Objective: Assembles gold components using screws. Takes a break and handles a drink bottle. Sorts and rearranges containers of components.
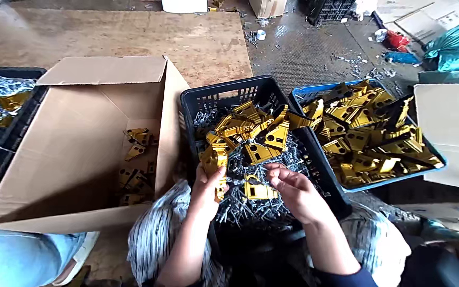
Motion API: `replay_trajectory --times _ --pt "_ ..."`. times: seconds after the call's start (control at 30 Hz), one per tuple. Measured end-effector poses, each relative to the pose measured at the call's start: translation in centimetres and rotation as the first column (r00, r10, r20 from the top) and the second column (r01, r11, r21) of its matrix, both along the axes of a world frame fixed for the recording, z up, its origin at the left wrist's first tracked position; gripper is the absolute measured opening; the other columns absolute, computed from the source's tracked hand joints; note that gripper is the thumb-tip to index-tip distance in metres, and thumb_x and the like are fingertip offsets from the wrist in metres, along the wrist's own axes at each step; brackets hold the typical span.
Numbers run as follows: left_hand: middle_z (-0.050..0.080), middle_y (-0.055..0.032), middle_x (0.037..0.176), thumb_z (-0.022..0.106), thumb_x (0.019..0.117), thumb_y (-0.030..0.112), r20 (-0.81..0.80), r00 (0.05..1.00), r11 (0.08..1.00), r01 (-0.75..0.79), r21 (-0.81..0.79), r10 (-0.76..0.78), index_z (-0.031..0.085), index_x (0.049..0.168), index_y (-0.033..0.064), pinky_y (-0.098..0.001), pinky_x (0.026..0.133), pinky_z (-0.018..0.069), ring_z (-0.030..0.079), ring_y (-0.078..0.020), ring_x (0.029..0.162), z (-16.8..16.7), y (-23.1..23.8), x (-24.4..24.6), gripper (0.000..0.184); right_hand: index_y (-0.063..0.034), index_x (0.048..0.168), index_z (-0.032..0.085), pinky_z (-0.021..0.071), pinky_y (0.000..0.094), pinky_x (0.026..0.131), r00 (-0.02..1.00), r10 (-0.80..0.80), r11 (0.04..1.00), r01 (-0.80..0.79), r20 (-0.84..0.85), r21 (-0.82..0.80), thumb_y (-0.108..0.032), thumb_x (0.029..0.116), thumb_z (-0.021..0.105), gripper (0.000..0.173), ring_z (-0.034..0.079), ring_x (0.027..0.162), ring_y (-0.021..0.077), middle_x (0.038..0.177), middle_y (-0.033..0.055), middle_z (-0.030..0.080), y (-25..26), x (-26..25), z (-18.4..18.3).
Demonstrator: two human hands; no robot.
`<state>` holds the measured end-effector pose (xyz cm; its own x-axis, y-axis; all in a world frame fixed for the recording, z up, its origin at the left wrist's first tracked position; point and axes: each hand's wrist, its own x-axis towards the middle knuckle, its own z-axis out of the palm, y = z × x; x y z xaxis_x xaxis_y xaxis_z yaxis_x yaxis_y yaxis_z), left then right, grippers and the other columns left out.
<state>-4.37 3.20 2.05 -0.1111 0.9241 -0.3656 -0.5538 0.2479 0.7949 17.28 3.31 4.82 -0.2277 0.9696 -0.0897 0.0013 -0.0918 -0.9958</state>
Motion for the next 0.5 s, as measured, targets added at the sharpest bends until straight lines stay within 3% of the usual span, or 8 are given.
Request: replay_trajectory --times 0.1,0.23,0.33,0.5 --pt "0.061 -0.0074 0.105 0.060 0.0969 0.009 0.080 0.986 0.989 0.142 0.043 -0.145 0.025 0.152 0.0165 -0.0260 0.067 0.0576 0.065 -0.0132 0.078 -0.3 -0.4 0.4 0.065 -0.0097 0.088 0.072 0.0520 0.0300 0.096 0.996 0.037 0.997 -0.042 -0.082 -0.067 -0.007 0.0948 0.053 0.020 0.061 0.112 0.0078 0.114 0.0001 0.069 0.2 -0.7 -0.5" --pt "0.062 -0.0083 0.104 0.075 0.0763 -0.002 0.082 0.967 0.967 0.230 0.110 -0.239 0.022 0.150 0.0118 -0.0273 0.070 0.0598 0.067 -0.0141 0.079 -0.6 -0.7 0.5 0.091 -0.0085 0.094 0.071 0.0526 0.0272 0.091 0.999 -0.004 0.993 -0.001 -0.041 -0.114 -0.007 0.0969 0.054 0.017 0.063 0.104 0.0057 0.107 -0.0005 0.070 0.2 -1.1 -1.2" --pt "0.062 -0.0079 0.105 0.078 0.0757 -0.001 0.012 0.946 0.936 0.319 0.149 -0.324 0.017 0.153 0.0111 -0.0279 0.073 0.0600 0.068 -0.0139 0.081 -0.9 -0.9 0.0 0.099 -0.0069 0.100 0.070 0.0534 0.0275 0.091 0.997 -0.014 0.991 0.005 -0.071 -0.132 -0.005 0.0991 0.051 0.019 0.064 0.101 0.0060 0.105 0.0001 0.070 0.0 -0.7 -1.5" --pt "0.060 -0.0101 0.122 0.084 0.0692 0.003 -0.042 0.911 0.893 0.412 0.182 -0.411 0.014 0.155 0.0082 -0.0302 0.085 0.0605 0.068 -0.0155 0.100 -0.9 -1.1 0.2 0.111 -0.0090 0.098 0.069 0.0533 0.0276 0.090 0.991 -0.020 0.992 0.003 -0.134 -0.128 -0.006 0.0994 0.049 0.020 0.064 0.095 0.0053 0.096 -0.0023 0.069 -0.2 -0.4 -1.5"
